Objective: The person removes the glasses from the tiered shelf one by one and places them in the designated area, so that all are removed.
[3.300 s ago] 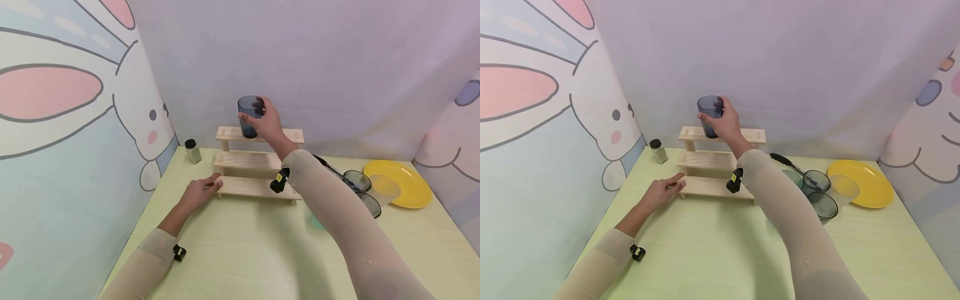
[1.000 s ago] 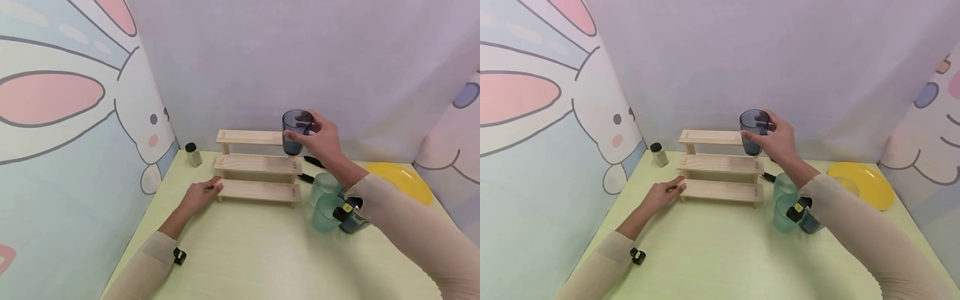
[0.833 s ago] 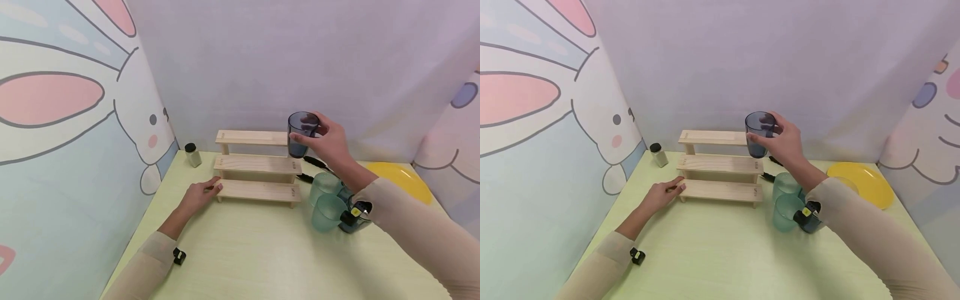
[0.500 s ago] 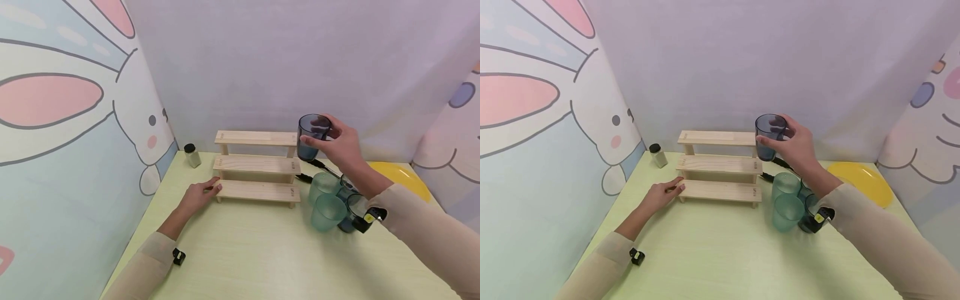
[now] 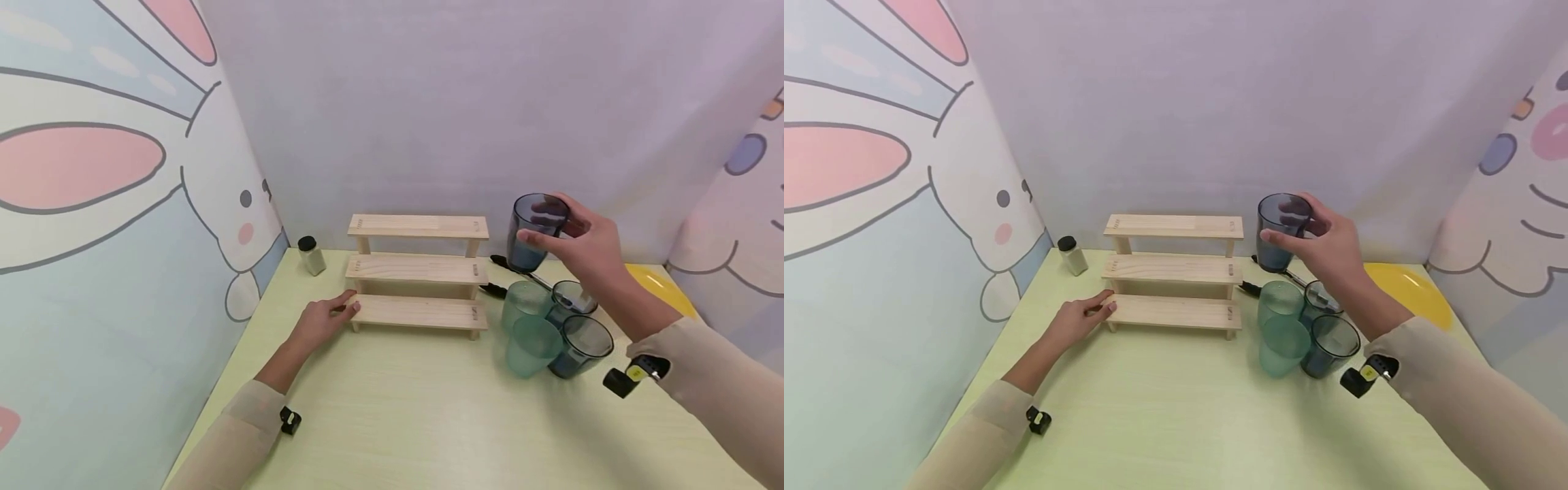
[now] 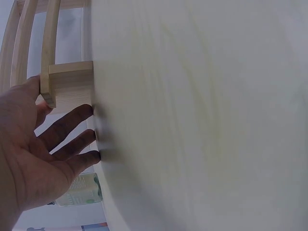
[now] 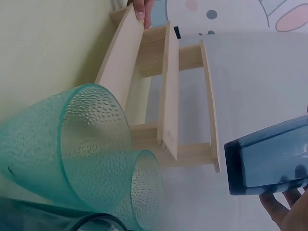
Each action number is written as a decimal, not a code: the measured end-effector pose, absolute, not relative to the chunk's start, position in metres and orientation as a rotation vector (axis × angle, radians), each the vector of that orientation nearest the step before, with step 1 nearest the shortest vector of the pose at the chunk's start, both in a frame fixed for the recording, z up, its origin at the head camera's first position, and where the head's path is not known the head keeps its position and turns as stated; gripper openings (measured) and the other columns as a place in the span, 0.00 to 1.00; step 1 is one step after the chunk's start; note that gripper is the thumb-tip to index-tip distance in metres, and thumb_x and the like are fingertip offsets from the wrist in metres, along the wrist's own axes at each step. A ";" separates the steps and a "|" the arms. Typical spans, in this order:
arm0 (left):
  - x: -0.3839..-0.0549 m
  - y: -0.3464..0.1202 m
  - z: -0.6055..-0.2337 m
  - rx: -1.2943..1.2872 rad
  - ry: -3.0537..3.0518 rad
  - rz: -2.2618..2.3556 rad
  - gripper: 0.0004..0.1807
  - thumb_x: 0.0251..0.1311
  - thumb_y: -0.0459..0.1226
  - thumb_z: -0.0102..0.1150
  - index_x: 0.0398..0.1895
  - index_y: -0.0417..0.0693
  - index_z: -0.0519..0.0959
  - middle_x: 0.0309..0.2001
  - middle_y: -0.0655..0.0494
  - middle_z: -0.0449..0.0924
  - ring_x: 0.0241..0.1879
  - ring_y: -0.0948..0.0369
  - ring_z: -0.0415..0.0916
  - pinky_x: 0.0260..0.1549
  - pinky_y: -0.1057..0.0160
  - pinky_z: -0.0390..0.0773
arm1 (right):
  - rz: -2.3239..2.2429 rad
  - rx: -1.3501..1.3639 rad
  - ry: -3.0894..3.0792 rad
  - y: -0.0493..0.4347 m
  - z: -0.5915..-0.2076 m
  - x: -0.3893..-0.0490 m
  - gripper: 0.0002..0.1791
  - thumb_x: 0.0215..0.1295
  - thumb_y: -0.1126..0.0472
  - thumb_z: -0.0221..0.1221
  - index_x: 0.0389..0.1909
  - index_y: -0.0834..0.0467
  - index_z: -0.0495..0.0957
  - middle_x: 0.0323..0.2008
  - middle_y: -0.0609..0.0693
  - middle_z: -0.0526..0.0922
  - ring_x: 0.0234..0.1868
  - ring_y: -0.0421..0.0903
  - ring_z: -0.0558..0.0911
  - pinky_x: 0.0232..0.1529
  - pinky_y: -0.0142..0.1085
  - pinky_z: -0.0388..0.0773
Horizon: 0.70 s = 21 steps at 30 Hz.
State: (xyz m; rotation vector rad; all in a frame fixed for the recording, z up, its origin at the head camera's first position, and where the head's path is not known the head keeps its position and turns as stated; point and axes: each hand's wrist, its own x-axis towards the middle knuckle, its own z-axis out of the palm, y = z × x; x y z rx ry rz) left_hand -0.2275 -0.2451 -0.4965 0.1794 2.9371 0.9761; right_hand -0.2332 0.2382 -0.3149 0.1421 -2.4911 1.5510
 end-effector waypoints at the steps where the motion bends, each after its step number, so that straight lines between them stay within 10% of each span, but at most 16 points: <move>1: -0.228 -0.245 -0.497 0.179 2.937 0.971 0.35 0.80 0.63 0.57 0.81 0.60 0.75 0.62 0.41 0.90 0.64 0.41 0.85 0.63 0.39 0.82 | 1.541 0.132 -2.499 0.241 -0.315 -0.231 0.38 0.67 0.48 0.79 0.76 0.38 0.78 0.60 0.34 0.89 0.58 0.22 0.84 0.47 0.19 0.80; 21: -0.228 -0.245 -0.497 0.160 2.923 0.971 0.35 0.79 0.65 0.57 0.81 0.62 0.75 0.64 0.42 0.89 0.65 0.41 0.85 0.62 0.39 0.81 | 1.696 -0.003 -2.438 0.296 -0.328 -0.202 0.38 0.70 0.59 0.77 0.79 0.44 0.76 0.54 0.22 0.88 0.51 0.25 0.85 0.44 0.18 0.78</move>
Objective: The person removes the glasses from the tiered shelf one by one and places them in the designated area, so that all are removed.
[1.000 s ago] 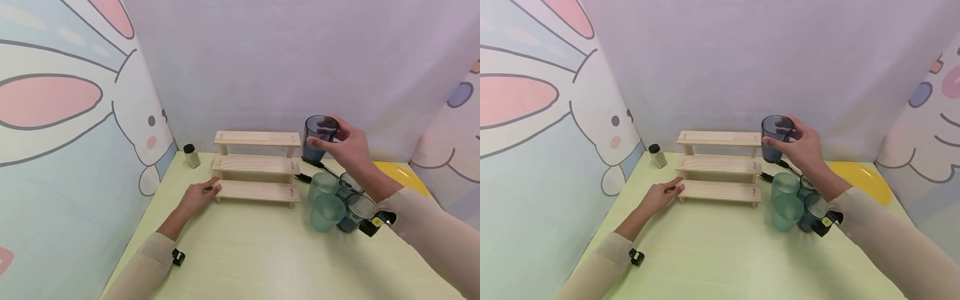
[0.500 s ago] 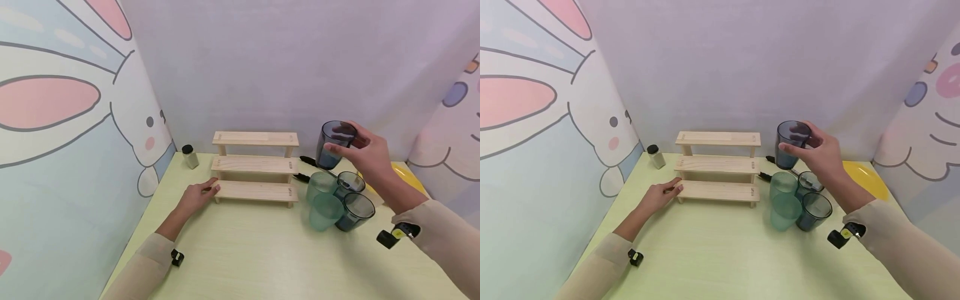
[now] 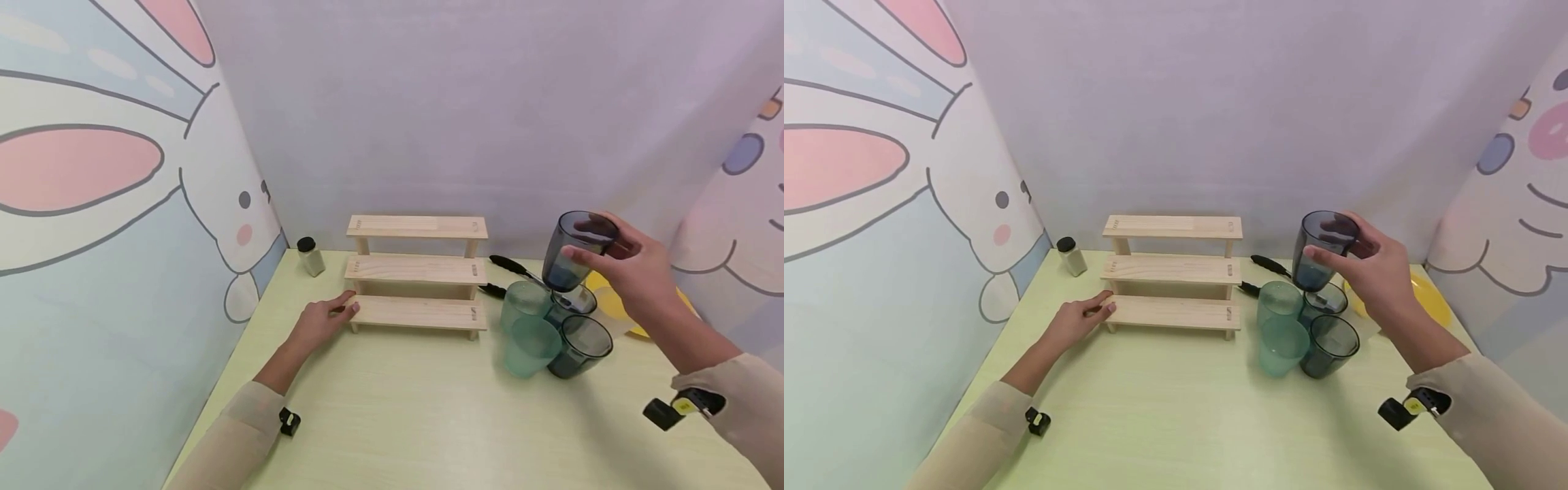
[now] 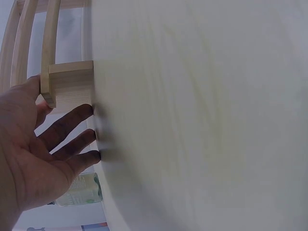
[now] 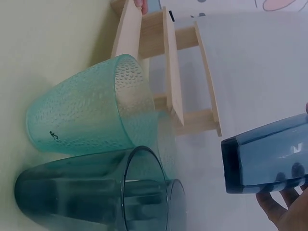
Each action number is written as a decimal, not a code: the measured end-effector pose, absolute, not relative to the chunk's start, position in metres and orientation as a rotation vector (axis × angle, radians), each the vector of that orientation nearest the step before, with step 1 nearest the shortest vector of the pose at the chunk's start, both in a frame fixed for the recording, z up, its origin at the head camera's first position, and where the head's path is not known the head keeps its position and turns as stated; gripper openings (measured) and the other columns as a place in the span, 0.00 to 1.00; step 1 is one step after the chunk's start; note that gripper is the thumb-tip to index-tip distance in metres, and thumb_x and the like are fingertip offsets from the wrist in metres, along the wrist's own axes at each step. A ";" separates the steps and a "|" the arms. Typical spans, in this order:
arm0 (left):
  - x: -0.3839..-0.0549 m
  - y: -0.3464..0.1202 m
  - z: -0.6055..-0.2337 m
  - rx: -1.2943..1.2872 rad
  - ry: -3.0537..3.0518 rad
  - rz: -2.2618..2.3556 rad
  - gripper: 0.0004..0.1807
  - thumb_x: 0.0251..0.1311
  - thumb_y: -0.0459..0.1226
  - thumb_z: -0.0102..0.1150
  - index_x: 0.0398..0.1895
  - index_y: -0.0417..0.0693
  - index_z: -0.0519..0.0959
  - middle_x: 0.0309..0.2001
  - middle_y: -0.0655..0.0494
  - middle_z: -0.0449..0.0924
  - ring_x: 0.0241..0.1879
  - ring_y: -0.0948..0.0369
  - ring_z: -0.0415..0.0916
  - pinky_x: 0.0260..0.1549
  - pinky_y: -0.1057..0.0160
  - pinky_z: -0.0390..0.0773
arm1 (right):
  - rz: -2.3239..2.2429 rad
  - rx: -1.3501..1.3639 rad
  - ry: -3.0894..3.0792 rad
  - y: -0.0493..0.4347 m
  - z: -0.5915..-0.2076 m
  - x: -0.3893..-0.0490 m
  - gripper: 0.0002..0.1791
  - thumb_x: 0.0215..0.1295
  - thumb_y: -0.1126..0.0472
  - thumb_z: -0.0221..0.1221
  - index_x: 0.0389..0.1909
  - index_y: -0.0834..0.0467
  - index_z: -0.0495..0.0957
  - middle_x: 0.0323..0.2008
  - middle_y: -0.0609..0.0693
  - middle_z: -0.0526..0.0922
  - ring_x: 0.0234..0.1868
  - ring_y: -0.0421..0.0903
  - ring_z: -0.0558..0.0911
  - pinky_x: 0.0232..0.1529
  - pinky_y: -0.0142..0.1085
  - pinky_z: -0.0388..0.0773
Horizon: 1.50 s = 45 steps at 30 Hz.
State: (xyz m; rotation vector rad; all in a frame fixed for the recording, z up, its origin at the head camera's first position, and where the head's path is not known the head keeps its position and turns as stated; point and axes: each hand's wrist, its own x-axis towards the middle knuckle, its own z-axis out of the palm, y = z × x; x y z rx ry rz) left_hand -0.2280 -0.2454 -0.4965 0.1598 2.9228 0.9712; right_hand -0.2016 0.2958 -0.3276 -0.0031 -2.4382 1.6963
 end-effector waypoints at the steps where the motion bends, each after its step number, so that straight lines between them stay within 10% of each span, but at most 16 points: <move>1: -0.228 -0.245 -0.496 0.162 2.922 0.973 0.35 0.79 0.65 0.57 0.81 0.63 0.75 0.64 0.42 0.89 0.64 0.41 0.85 0.62 0.39 0.82 | 1.720 0.007 -2.419 0.298 -0.328 -0.200 0.38 0.70 0.60 0.77 0.79 0.45 0.76 0.54 0.23 0.89 0.51 0.25 0.86 0.44 0.17 0.79; 37: -0.227 -0.245 -0.496 0.193 2.946 0.968 0.35 0.80 0.64 0.57 0.80 0.59 0.76 0.63 0.41 0.90 0.66 0.39 0.85 0.63 0.38 0.82 | 1.479 -0.263 -2.514 0.359 -0.357 -0.140 0.36 0.68 0.54 0.78 0.75 0.36 0.79 0.45 0.09 0.85 0.37 0.17 0.80 0.26 0.44 0.52; 45: -0.226 -0.245 -0.497 0.193 2.948 0.965 0.34 0.79 0.64 0.57 0.80 0.61 0.77 0.63 0.43 0.90 0.65 0.40 0.85 0.63 0.38 0.82 | 1.450 -0.262 -2.523 0.370 -0.363 -0.133 0.38 0.68 0.56 0.79 0.77 0.39 0.78 0.47 0.09 0.85 0.44 0.10 0.82 0.37 0.14 0.68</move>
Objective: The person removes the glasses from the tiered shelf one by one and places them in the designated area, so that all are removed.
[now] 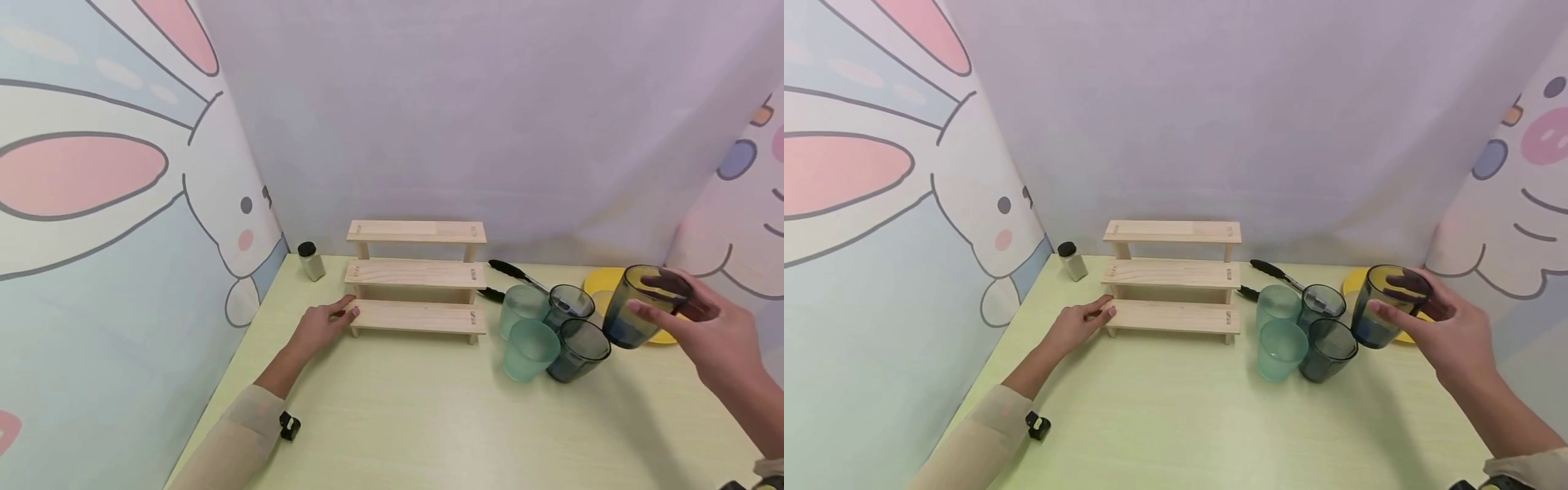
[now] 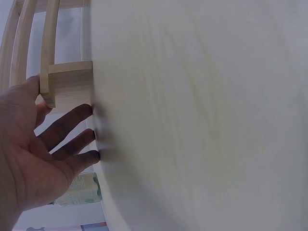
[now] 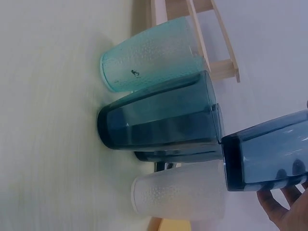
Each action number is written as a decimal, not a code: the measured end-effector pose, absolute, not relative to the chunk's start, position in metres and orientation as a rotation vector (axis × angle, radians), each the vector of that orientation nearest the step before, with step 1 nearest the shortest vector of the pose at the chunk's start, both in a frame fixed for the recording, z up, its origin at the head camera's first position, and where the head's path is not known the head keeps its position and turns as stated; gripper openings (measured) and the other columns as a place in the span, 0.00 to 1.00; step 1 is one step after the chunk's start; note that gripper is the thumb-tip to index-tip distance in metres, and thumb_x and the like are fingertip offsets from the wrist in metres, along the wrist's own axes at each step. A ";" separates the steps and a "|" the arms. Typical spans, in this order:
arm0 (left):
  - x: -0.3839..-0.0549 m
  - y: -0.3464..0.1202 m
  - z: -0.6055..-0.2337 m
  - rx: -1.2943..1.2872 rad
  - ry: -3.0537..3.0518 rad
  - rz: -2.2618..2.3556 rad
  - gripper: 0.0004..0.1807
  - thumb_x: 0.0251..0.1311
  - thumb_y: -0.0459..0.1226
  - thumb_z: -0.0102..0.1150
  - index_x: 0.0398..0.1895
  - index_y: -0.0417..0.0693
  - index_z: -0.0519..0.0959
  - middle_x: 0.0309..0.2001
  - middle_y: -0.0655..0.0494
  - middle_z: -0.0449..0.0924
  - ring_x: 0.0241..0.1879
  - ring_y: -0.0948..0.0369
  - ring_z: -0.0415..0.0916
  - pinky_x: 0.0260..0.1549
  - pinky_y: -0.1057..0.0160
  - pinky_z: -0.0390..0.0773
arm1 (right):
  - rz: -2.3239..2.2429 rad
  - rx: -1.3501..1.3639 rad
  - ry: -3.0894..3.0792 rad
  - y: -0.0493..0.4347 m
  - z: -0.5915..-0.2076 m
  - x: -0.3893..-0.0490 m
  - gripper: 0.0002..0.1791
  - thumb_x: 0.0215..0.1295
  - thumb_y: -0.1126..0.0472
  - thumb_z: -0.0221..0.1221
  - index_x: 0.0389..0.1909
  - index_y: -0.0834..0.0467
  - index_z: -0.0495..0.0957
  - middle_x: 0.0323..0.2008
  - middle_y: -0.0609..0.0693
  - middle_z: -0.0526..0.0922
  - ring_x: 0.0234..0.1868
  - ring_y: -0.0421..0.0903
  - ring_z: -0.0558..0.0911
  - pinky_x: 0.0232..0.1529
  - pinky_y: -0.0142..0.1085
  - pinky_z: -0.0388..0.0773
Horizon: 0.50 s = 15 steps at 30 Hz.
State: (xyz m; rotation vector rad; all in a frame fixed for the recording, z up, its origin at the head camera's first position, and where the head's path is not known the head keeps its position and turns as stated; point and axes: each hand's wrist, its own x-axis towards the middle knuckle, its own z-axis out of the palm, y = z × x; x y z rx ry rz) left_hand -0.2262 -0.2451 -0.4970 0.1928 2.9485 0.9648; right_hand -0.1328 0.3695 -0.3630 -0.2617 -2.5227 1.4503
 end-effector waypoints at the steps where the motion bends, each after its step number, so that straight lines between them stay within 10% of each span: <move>1: -0.227 -0.245 -0.497 0.194 2.949 0.965 0.34 0.79 0.64 0.57 0.80 0.61 0.77 0.63 0.43 0.90 0.65 0.40 0.85 0.63 0.38 0.82 | 1.457 -0.268 -2.520 0.371 -0.363 -0.131 0.37 0.68 0.57 0.79 0.76 0.39 0.78 0.46 0.09 0.85 0.44 0.10 0.82 0.36 0.15 0.68; 15: -0.225 -0.245 -0.495 0.190 2.948 0.952 0.35 0.80 0.64 0.57 0.81 0.61 0.76 0.64 0.44 0.89 0.66 0.38 0.84 0.64 0.38 0.81 | 1.551 -0.283 -2.464 0.377 -0.377 -0.119 0.35 0.66 0.63 0.79 0.73 0.42 0.82 0.44 0.15 0.89 0.42 0.14 0.86 0.37 0.13 0.73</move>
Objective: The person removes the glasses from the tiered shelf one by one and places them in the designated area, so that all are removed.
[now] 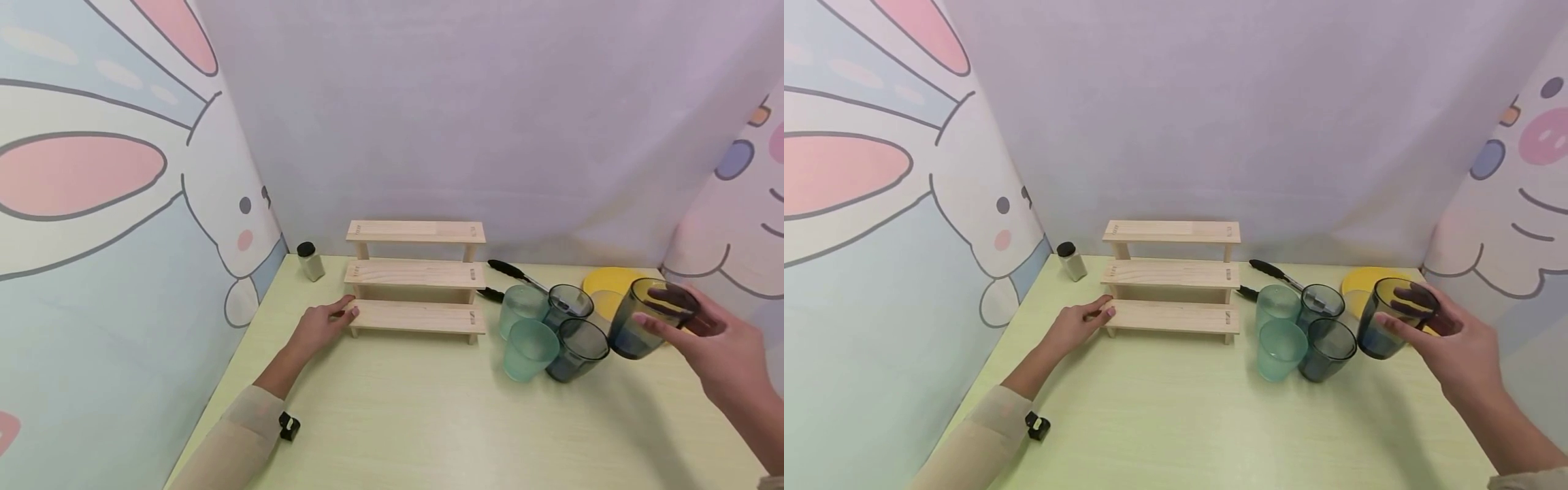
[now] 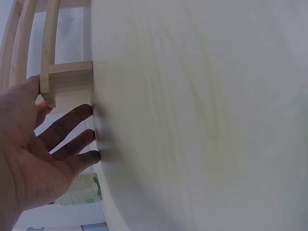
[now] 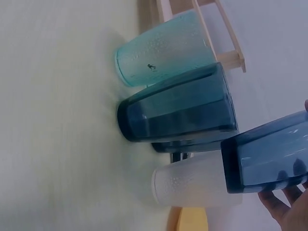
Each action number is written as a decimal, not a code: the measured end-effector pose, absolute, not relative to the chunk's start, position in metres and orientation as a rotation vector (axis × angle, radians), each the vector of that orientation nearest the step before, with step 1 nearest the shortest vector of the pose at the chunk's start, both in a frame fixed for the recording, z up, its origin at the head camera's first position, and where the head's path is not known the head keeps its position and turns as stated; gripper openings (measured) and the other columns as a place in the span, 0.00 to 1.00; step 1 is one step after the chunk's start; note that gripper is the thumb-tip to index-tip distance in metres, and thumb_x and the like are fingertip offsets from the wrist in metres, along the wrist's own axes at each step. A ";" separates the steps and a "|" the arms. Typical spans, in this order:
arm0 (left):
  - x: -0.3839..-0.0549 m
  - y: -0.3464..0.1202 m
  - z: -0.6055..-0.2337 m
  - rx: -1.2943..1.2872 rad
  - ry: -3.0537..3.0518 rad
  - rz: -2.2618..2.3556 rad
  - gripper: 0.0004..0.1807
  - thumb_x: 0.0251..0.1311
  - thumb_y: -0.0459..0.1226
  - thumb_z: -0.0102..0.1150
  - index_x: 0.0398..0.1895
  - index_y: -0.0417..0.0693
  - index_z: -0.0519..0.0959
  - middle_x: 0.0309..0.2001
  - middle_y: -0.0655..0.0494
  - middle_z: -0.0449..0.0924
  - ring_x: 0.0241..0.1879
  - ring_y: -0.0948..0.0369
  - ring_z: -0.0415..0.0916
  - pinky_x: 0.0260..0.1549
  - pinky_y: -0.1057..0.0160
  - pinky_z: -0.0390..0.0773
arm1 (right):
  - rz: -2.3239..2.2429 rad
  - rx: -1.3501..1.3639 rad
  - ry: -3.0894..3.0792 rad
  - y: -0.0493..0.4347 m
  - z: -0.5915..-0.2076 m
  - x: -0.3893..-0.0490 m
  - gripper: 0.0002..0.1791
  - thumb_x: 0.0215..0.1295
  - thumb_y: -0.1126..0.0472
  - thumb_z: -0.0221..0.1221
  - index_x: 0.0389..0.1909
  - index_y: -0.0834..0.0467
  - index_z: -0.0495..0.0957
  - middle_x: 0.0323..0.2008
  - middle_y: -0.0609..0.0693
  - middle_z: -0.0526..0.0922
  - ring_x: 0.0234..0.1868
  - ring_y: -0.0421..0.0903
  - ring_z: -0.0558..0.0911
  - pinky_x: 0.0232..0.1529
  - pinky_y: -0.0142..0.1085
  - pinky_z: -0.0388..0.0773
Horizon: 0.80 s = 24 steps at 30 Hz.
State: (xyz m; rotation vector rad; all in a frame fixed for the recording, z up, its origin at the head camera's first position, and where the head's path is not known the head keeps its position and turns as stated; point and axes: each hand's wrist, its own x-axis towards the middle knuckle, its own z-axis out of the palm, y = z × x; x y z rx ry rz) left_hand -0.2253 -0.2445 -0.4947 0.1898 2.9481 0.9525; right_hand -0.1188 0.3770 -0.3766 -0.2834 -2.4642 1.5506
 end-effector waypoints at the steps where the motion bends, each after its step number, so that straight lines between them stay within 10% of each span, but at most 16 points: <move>1: -0.225 -0.245 -0.495 0.190 2.948 0.951 0.34 0.80 0.64 0.57 0.80 0.61 0.76 0.63 0.43 0.89 0.66 0.38 0.84 0.63 0.38 0.81 | 1.562 -0.283 -2.457 0.377 -0.378 -0.118 0.35 0.66 0.64 0.79 0.73 0.43 0.82 0.44 0.16 0.90 0.43 0.15 0.86 0.38 0.13 0.74; 24: -0.224 -0.246 -0.496 0.221 2.955 0.962 0.34 0.80 0.63 0.57 0.81 0.59 0.76 0.61 0.42 0.91 0.64 0.38 0.85 0.63 0.37 0.82 | 1.528 -0.239 -2.537 0.379 -0.425 -0.109 0.33 0.67 0.62 0.78 0.71 0.44 0.79 0.50 0.13 0.85 0.46 0.11 0.81 0.39 0.16 0.80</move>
